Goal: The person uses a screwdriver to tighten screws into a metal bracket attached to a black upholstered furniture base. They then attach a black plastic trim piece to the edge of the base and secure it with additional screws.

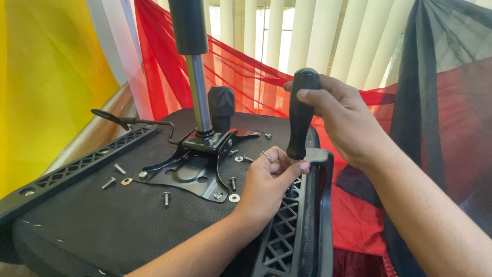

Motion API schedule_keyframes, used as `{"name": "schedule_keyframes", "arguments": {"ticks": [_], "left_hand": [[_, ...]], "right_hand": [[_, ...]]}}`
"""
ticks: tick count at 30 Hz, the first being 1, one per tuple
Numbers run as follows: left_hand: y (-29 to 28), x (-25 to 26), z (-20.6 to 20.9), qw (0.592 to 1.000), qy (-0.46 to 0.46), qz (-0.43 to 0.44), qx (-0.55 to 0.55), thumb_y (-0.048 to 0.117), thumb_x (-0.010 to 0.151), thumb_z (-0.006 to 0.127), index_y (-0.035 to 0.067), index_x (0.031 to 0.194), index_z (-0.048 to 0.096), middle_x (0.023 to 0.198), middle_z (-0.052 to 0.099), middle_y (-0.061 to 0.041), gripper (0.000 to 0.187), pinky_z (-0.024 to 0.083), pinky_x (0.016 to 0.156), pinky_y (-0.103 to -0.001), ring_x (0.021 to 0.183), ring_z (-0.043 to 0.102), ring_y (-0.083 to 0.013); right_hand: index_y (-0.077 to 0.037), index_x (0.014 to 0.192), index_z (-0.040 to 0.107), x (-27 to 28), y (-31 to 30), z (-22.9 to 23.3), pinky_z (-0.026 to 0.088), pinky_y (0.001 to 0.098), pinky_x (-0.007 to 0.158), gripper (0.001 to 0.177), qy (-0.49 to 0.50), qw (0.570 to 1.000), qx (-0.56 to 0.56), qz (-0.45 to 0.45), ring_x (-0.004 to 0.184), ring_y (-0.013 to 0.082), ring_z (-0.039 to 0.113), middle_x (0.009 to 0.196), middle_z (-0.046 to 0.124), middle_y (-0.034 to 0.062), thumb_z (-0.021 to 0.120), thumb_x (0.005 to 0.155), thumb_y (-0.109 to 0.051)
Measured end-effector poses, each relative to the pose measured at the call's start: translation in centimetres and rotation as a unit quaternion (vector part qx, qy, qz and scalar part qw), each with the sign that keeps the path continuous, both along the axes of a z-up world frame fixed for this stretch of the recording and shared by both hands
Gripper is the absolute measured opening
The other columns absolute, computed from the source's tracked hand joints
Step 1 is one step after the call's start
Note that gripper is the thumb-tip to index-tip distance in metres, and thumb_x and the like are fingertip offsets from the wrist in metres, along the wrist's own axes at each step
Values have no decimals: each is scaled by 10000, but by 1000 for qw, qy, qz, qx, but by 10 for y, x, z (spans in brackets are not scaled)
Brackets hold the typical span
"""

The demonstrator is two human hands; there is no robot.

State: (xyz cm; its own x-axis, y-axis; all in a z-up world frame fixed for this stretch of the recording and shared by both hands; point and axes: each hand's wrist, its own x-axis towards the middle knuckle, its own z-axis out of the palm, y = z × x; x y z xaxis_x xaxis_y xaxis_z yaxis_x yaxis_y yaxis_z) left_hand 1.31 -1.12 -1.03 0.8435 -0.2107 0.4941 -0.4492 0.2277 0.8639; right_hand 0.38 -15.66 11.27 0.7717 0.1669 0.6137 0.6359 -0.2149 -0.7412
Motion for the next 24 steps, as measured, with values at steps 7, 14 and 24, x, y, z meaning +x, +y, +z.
{"name": "schedule_keyframes", "arguments": {"ticks": [7,14,24], "left_hand": [[-2,1,1,995,-10,-101,0,226,994,643,11,1140,682,917,744,-40,263,510,809,-237,851,631,-63],[-1,1,0,995,1,-98,-21,167,1001,651,-27,1075,703,895,745,-53,214,523,775,-247,820,651,-75],[-2,-4,6,994,-9,-106,-35,167,948,692,28,1121,698,931,735,8,222,518,773,-222,844,680,-51]], "right_hand": [[-10,1183,681,-5,-5,-1,498,277,947,390,6,998,35,54,1006,107,595,1077,669,44,470,952,-242],[-18,1137,630,-8,10,-3,517,297,902,361,-67,991,2,-119,1024,113,635,1080,692,41,750,899,-262],[42,1225,650,-10,-8,1,507,267,900,364,-3,997,45,65,990,96,608,1042,674,41,574,978,-213]]}}
